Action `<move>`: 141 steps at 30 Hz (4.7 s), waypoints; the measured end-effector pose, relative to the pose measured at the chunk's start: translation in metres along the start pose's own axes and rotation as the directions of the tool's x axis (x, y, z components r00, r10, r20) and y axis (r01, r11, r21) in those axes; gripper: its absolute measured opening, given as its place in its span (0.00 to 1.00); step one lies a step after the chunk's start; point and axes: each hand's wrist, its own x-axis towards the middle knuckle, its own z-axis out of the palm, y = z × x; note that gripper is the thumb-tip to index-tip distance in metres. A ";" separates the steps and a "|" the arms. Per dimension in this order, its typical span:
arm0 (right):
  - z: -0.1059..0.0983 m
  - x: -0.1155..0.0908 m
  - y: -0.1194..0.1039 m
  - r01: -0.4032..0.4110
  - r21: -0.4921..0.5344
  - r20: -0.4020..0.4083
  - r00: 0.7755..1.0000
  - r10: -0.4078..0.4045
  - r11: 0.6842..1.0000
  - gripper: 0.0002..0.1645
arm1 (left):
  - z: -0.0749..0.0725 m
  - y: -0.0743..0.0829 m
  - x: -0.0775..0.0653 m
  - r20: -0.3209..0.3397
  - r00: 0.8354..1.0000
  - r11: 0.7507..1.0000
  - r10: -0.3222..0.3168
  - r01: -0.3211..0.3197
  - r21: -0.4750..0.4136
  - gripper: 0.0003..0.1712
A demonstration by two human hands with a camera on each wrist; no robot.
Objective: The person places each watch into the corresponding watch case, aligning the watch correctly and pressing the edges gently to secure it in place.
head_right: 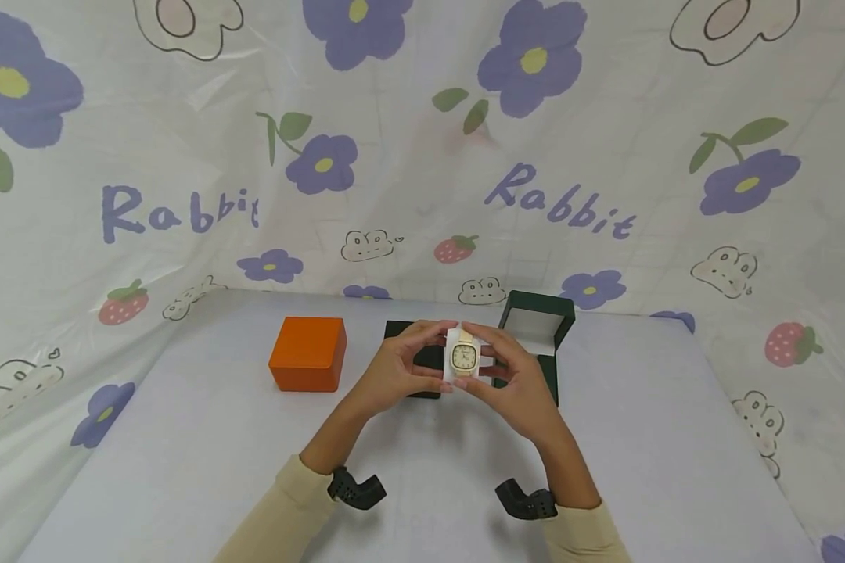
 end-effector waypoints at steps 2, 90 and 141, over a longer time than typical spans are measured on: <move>0.000 0.000 0.000 0.002 -0.002 -0.005 1.000 -0.002 1.000 0.44 | 0.000 -0.001 0.000 0.001 1.000 1.000 -0.002 0.002 -0.001 0.47; -0.039 -0.002 0.002 0.063 -0.263 0.124 0.992 -0.031 0.963 0.53 | 0.011 -0.016 0.016 0.034 0.997 0.993 -0.064 0.061 0.101 0.49; -0.087 -0.021 0.068 -0.083 -0.428 0.031 0.994 0.106 0.900 0.47 | 0.077 -0.057 0.062 -0.068 0.966 0.819 -0.248 0.247 0.518 0.48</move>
